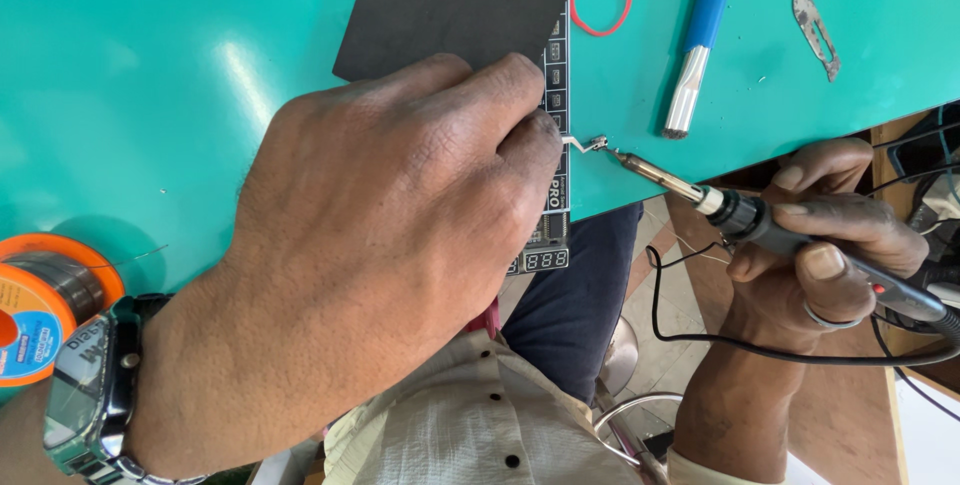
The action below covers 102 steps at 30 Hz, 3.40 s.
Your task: The person uses a soldering iron and tweezers to attach a small metal component to a circuit board. They repeatedly position the component, apply solder, and inspect the joint while working at a cluttered electronics repair bench.
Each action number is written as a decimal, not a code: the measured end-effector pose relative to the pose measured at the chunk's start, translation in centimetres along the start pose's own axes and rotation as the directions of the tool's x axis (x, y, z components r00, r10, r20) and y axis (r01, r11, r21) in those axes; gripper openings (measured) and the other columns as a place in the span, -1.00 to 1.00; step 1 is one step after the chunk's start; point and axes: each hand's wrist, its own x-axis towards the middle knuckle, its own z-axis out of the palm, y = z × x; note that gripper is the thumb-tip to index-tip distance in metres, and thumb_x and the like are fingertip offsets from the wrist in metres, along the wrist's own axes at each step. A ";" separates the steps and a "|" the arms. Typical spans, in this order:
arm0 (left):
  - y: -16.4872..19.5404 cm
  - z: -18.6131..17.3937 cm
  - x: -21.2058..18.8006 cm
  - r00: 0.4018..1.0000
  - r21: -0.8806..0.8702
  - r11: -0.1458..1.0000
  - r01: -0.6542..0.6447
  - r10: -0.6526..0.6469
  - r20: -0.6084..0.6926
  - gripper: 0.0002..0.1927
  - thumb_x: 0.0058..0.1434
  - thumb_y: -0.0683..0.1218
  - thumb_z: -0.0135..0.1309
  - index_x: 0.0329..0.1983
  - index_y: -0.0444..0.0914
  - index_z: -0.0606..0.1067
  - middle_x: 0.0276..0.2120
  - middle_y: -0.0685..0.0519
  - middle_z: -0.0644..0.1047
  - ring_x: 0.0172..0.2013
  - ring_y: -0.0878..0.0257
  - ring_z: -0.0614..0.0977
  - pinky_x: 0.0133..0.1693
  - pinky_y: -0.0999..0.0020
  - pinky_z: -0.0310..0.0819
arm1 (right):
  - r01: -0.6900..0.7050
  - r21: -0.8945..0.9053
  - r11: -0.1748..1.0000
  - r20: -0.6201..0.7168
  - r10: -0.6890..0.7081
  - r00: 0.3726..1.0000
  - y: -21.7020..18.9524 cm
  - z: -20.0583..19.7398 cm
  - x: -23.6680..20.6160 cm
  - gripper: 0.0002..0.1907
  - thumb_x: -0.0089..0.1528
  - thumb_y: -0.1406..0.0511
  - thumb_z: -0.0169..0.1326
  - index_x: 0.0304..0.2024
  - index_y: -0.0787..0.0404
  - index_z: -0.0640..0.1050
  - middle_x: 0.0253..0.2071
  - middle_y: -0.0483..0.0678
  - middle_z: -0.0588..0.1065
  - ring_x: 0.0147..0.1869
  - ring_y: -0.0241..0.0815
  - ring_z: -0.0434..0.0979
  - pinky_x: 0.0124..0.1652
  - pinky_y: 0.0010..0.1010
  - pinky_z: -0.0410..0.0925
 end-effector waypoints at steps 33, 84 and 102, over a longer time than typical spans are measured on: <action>1.3 -0.5 1.5 0.996 0.048 0.996 0.080 -0.082 0.037 -0.83 0.16 -0.11 0.13 -0.22 -0.26 0.58 -0.30 0.07 0.51 -0.27 0.15 0.62 -0.37 0.18 0.52 | 0.076 -0.499 0.863 -0.482 -0.350 0.803 -5.1 -4.8 6.1 -0.79 0.33 0.24 0.29 -0.16 -0.05 0.46 -0.23 -0.13 0.49 -0.08 -0.22 0.58 -0.03 -0.37 0.54; 2.3 -3.8 -0.1 0.940 0.156 0.988 -0.014 0.066 -0.335 -0.84 0.35 -0.11 0.14 -0.18 -0.33 0.61 -0.37 0.02 0.48 -0.37 0.14 0.58 -0.42 0.25 0.48 | 0.295 -0.759 0.580 0.282 -0.115 0.952 -11.7 7.4 5.1 -0.71 0.10 0.37 0.37 -0.11 0.14 0.69 -0.07 -0.13 0.52 0.08 -0.01 0.36 0.09 -0.17 0.30; -1.2 -1.8 -1.1 0.909 0.484 0.861 0.157 0.065 -0.411 -0.80 0.33 -0.11 0.19 -0.06 -0.29 0.61 -0.13 0.00 0.51 -0.07 0.06 0.49 -0.08 0.10 0.34 | 0.041 -0.336 0.941 0.100 -0.008 0.995 -13.9 10.4 0.5 -0.83 0.21 0.40 0.31 -0.16 0.34 0.62 -0.24 0.04 0.59 -0.16 -0.11 0.60 -0.18 -0.34 0.46</action>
